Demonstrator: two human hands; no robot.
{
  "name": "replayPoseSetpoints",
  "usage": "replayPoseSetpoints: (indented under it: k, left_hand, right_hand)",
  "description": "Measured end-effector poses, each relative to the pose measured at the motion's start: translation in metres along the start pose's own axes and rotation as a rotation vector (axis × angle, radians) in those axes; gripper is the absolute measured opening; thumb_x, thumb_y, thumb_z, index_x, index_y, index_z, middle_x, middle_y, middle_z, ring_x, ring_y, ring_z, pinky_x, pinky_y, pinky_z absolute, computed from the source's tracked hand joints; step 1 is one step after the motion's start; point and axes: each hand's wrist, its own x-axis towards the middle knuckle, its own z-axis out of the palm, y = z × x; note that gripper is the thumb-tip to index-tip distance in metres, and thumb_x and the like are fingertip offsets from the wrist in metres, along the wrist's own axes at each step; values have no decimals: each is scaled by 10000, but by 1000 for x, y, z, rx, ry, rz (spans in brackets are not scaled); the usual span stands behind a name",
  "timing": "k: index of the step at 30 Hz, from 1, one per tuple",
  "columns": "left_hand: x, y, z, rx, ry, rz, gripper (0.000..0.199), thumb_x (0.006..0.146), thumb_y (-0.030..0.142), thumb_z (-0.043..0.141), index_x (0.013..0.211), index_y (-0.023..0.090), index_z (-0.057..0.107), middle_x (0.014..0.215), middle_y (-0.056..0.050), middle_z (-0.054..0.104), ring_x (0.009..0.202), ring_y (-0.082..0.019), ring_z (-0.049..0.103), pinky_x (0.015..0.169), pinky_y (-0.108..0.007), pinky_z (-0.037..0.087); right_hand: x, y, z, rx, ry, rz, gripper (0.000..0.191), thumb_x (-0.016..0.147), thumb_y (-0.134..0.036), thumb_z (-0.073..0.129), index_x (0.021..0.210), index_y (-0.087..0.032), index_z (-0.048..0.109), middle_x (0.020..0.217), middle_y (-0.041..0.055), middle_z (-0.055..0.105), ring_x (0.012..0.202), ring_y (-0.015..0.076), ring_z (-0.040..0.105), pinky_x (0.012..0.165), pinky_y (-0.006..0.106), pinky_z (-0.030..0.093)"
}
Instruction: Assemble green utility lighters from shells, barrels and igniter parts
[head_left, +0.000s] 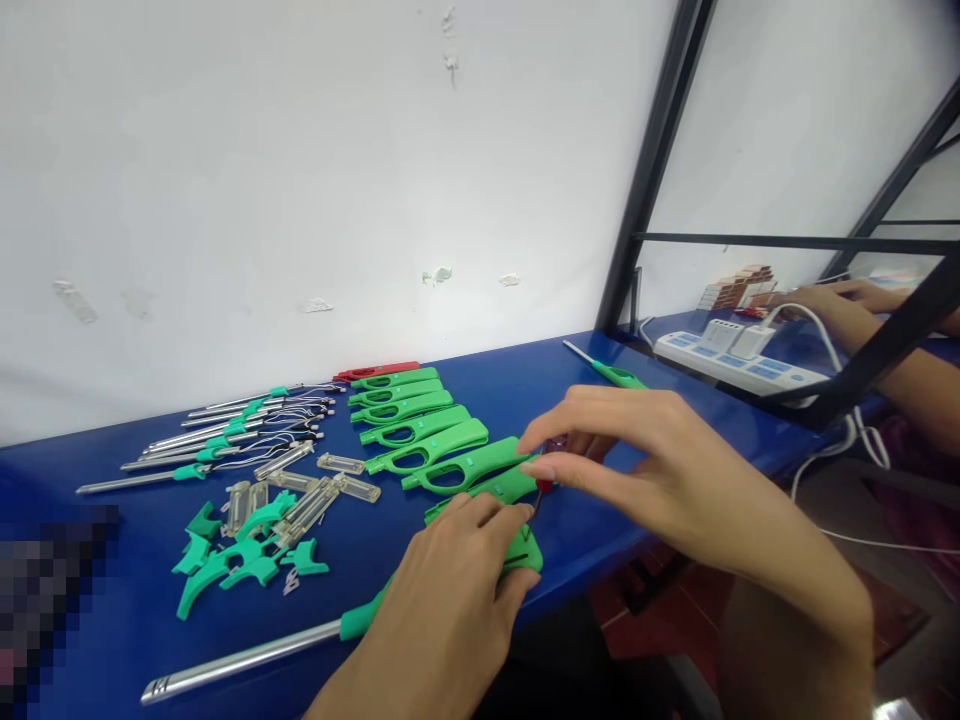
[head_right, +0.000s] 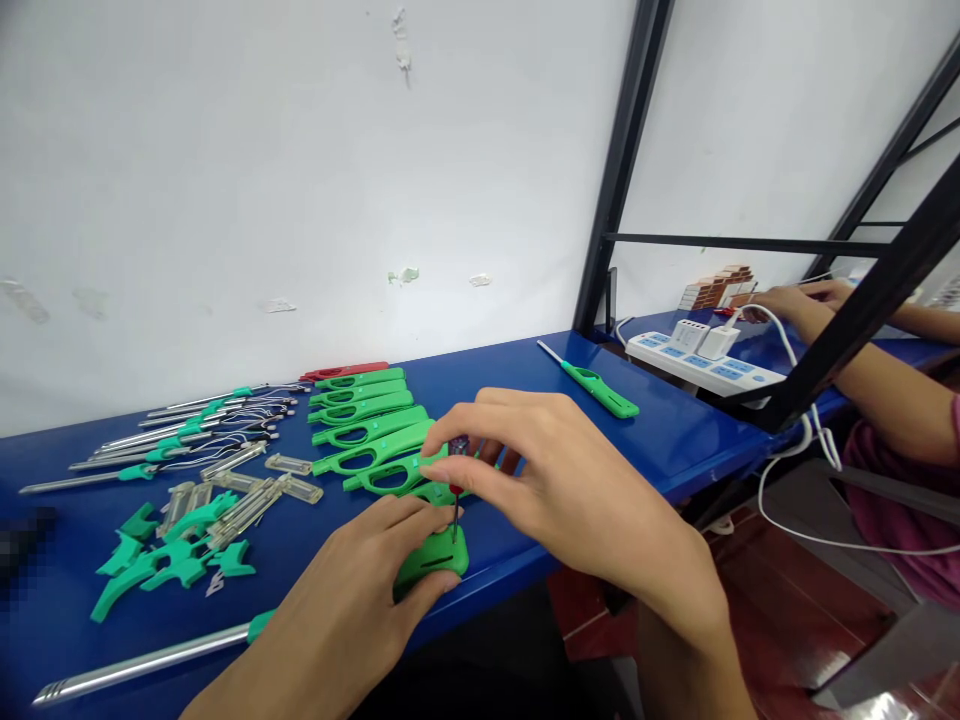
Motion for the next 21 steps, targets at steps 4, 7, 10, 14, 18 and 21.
replayPoseSetpoints:
  k: [4, 7, 10, 14, 18, 21]
  left_hand:
    - [1, -2, 1, 3, 0, -4, 449, 949, 207, 758, 1382, 317, 710, 1288, -62, 736, 1168, -336, 700, 1021, -491, 556]
    - [2, -3, 0, -12, 1, -13, 434, 940, 202, 770, 1356, 318, 724, 1287, -50, 736, 1158, -325, 703, 1009, -473, 560]
    - [2, -1, -2, -25, -20, -23, 364, 951, 215, 771, 1302, 308, 748, 1270, -38, 740, 1161, -314, 701, 995, -448, 556]
    - [3, 1, -6, -40, -45, -37, 280, 967, 236, 772, 1242, 289, 764, 1250, -31, 742, 1178, -303, 690, 999, -424, 535]
    - [3, 2, -7, -47, -64, -32, 197, 977, 217, 758, 1163, 280, 779, 1250, -21, 737, 1194, -296, 676, 1006, -414, 521]
    - [4, 1, -8, -51, -76, -21, 144, 976, 224, 767, 1105, 284, 783, 1238, -15, 734, 1195, -290, 671, 990, -400, 518]
  right_hand:
    - [2, 5, 3, -58, 2, -33, 174, 1033, -405, 725, 1156, -326, 820, 886, -55, 762, 762, 113, 679, 699, 244, 508]
    - [-1, 10, -1, -103, 6, -50, 330, 1078, -389, 648, 1378, -285, 740, 1095, 5, 805, 989, 165, 736, 876, 277, 552]
    - [-4, 14, -7, -11, -68, -101, 377, 1120, -258, 544, 1476, -274, 665, 1298, 14, 792, 1178, 168, 733, 1011, 276, 547]
    - [0, 13, -7, 94, -102, -114, 204, 1065, -255, 669, 1231, -278, 786, 1072, -29, 829, 941, 127, 768, 853, 221, 567]
    - [5, 10, -1, 27, 8, -132, 131, 972, -355, 805, 1047, -250, 829, 838, -36, 755, 743, 116, 694, 681, 229, 524]
    - [2, 9, -3, -24, 8, -145, 218, 1028, -315, 733, 1226, -264, 810, 1089, 5, 815, 975, 151, 750, 855, 246, 562]
